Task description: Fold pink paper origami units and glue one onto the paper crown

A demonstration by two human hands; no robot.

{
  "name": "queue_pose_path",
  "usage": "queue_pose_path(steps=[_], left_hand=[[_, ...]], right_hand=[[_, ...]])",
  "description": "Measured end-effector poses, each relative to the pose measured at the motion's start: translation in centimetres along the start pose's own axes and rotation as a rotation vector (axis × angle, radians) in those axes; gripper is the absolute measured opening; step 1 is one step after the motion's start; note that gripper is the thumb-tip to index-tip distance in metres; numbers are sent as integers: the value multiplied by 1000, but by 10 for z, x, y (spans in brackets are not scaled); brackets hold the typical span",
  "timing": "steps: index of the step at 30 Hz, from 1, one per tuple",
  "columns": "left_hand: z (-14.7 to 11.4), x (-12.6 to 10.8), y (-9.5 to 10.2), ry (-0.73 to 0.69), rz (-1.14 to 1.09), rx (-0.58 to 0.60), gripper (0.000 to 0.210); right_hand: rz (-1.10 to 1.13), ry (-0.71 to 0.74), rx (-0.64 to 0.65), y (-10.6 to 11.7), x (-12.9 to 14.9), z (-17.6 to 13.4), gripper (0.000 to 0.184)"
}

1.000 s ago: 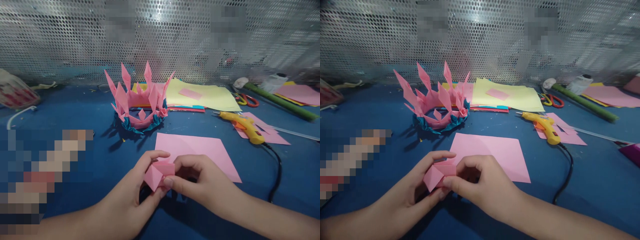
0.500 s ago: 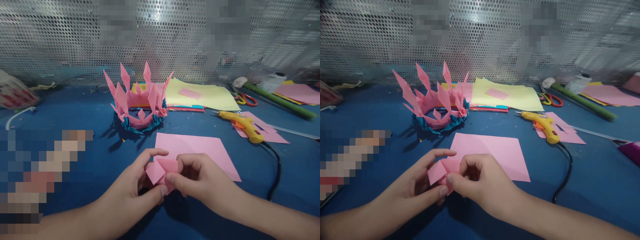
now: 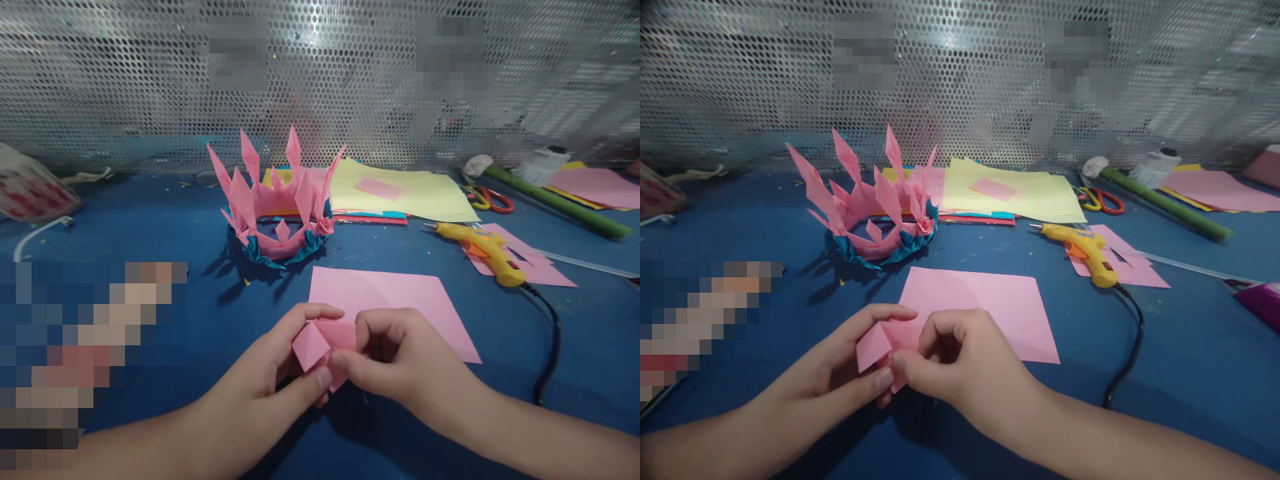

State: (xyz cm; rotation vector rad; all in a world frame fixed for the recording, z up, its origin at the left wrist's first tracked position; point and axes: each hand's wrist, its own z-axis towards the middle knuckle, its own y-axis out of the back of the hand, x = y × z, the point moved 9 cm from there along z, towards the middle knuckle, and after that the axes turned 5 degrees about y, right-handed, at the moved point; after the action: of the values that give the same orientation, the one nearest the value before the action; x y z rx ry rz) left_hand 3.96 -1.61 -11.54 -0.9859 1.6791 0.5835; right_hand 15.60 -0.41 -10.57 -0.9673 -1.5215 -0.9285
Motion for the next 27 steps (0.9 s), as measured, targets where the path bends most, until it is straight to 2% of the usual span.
queue_pose_path(steps=[3, 6, 8, 10, 11, 13, 16, 18, 20, 24, 27], left_hand=[[-1, 0, 0, -18, 59, -4, 40], [1, -1, 4, -6, 10, -48, 52], [3, -3, 8, -12, -40, -92, 44], [4, -9, 9, -47, -26, -109, 24], [5, -12, 8, -62, -8, -106, 20], [6, -16, 7, -74, 0, -101, 26], [7, -16, 8, -61, -92, -102, 23], [6, -13, 10, -57, -149, -107, 20], [4, -10, 12, -75, -180, -114, 18], [-1, -5, 12, -114, -171, -73, 40], [-2, -6, 7, -130, -163, 7, 49]], right_hand=[[9, 0, -10, 1, 0, 0, 30], [30, 28, -16, 3, 5, 2, 22], [-15, 80, -45, 8, 10, 3, 19], [-115, 163, -76, 14, 18, 4, 20], [-166, 209, -80, 15, 22, 3, 21], [-233, 292, -56, 13, 29, 3, 22], [-299, 419, -26, 9, 38, 0, 18], [-349, 515, -36, 9, 45, -4, 10], [-400, 613, -78, 12, 53, -8, 10], [-484, 747, -150, 15, 63, -15, 20], [-488, 794, -133, 13, 65, -17, 22]])
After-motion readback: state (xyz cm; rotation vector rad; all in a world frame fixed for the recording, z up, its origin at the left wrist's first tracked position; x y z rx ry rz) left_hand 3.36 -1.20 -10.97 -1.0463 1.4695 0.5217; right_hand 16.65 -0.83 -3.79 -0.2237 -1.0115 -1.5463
